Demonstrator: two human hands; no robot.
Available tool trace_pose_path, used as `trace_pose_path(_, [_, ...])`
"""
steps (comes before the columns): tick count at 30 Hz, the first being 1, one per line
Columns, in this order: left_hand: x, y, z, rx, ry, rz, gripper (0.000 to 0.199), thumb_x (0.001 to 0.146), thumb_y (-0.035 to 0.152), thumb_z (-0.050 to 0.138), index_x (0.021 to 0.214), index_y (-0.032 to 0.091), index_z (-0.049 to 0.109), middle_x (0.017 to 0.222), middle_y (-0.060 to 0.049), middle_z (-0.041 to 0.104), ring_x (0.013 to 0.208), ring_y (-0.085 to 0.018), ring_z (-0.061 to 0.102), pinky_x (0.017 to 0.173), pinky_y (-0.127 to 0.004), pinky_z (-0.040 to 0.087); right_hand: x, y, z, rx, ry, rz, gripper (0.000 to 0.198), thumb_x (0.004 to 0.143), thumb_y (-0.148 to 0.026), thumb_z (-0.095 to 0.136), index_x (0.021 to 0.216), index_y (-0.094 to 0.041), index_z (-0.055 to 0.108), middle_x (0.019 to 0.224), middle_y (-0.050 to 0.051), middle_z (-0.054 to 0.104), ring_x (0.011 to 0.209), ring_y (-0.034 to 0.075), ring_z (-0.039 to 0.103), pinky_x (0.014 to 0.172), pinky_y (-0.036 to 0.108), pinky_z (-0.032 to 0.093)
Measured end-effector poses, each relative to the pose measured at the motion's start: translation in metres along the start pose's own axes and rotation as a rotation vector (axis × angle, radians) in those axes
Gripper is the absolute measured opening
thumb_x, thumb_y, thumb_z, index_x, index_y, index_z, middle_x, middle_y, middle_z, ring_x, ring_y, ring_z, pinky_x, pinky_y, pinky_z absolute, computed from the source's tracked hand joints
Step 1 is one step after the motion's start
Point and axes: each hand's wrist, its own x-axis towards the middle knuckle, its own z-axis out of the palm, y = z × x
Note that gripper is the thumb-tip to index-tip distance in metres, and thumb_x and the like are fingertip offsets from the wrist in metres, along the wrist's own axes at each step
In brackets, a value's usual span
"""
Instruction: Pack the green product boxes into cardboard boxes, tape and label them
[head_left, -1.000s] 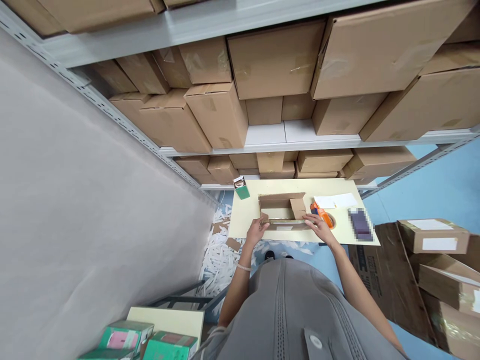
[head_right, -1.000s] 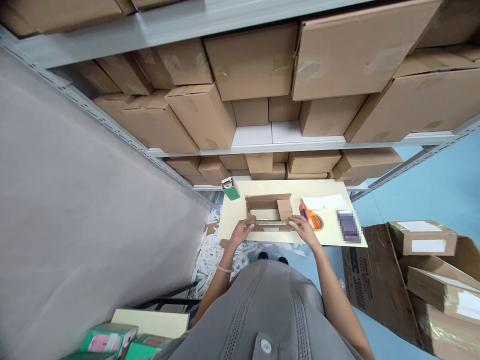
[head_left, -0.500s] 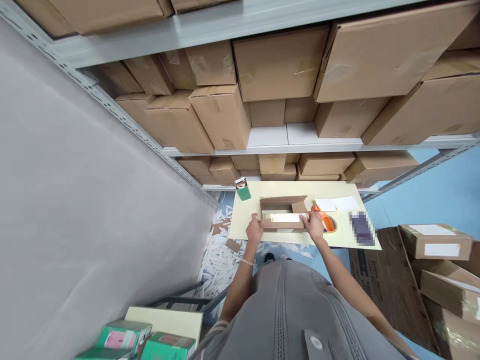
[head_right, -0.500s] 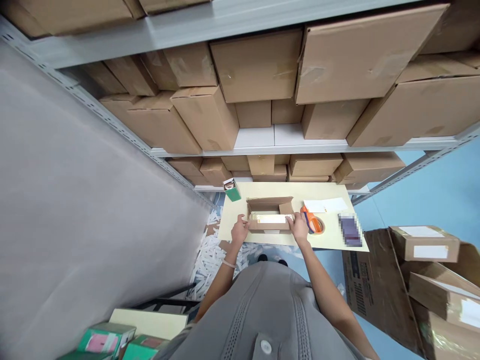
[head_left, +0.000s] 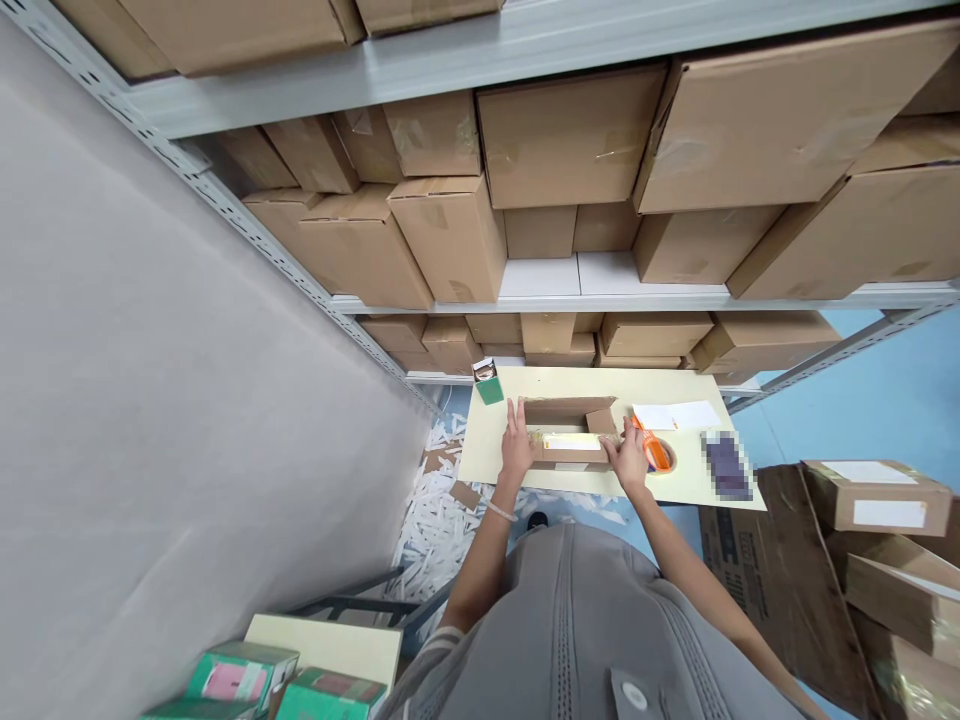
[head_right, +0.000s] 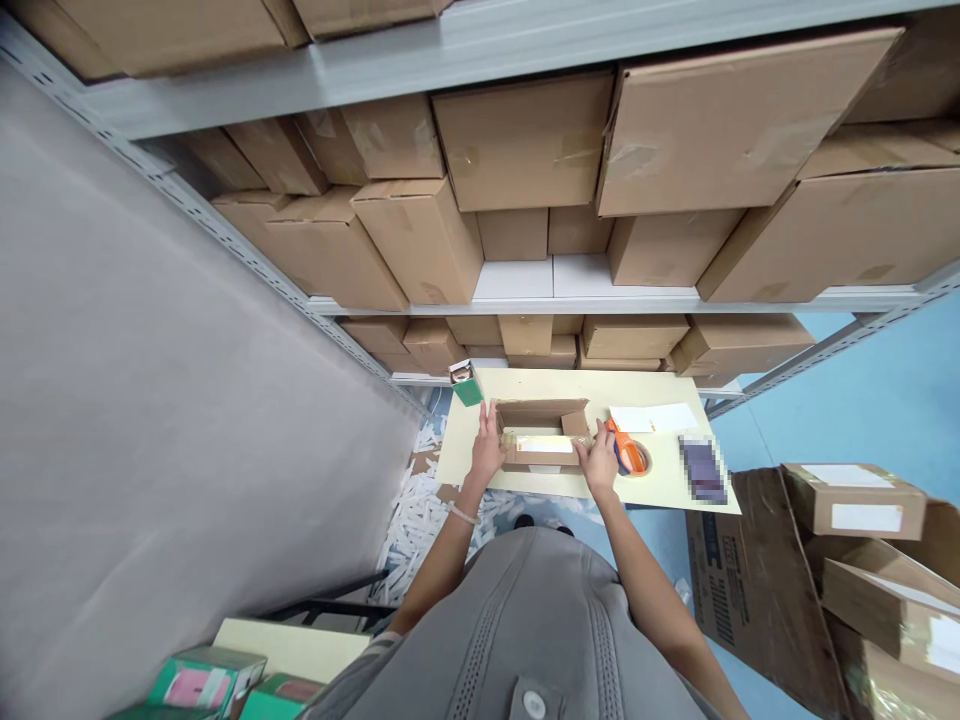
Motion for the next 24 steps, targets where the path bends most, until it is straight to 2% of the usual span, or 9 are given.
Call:
trace_pose_path(4, [0.001,0.006,0.005,-0.045,-0.014,0.058,0.1,0.074,0.002,0.05,0.159,0.024,0.002,0.167,-0.01,0.01,0.143,-0.028,0.04,0.104,-0.036,0.049,-0.002,0.0,0.002,0.027,0.001,0.043,0.072,0.093,-0.053,0.042,0.151,-0.014,0.026,0.134,0.02,0.048,0.12,0.033,0.053,0.091,0.041,0.048])
trace_pose_path(9, [-0.013,0.002,0.014,-0.075,0.03,0.053,0.083,0.084,0.009,0.046,0.158,0.024,0.011,0.165,-0.008,0.018,0.147,-0.026,0.032,0.112,-0.038,0.043,-0.002,-0.004,-0.003,-0.019,-0.02,0.047,0.079,0.093,-0.055,0.043,0.156,-0.015,0.017,0.134,0.02,0.048,0.116,0.033,0.057,0.086,0.04,0.05])
trace_pose_path(13, [-0.028,-0.004,0.023,-0.064,0.017,0.015,0.071,0.093,0.018,0.041,0.158,0.027,0.012,0.166,-0.008,0.017,0.142,-0.027,0.04,0.105,-0.04,0.049,-0.002,-0.009,-0.008,-0.107,-0.01,0.015,0.079,0.095,-0.05,0.043,0.159,-0.018,0.01,0.133,0.02,0.047,0.107,0.033,0.061,0.078,0.04,0.053])
trace_pose_path(18, [-0.046,-0.012,0.034,-0.031,-0.033,-0.035,0.056,0.099,0.026,0.034,0.155,0.026,0.028,0.165,-0.008,0.019,0.137,-0.027,0.047,0.102,-0.039,0.051,-0.006,-0.011,-0.007,-0.188,-0.047,-0.102,0.056,0.1,-0.042,0.037,0.155,-0.033,0.031,0.13,0.014,0.051,0.104,0.027,0.063,0.073,0.035,0.054])
trace_pose_path(20, [-0.05,-0.015,0.035,-0.017,-0.047,-0.042,0.054,0.1,0.03,0.033,0.154,0.027,0.031,0.165,-0.008,0.02,0.138,-0.026,0.047,0.102,-0.038,0.051,-0.009,-0.01,-0.006,-0.219,-0.066,-0.121,0.052,0.102,-0.041,0.033,0.153,-0.034,0.036,0.128,0.013,0.054,0.104,0.026,0.062,0.073,0.033,0.054])
trace_pose_path(24, [-0.052,-0.013,0.034,0.056,-0.031,-0.05,0.054,0.1,0.031,0.033,0.154,0.025,0.033,0.165,-0.009,0.02,0.14,-0.027,0.043,0.108,-0.041,0.046,-0.011,-0.009,-0.005,-0.254,-0.097,-0.124,0.053,0.102,-0.042,0.029,0.154,-0.032,0.035,0.122,0.013,0.058,0.097,0.025,0.064,0.069,0.032,0.053])
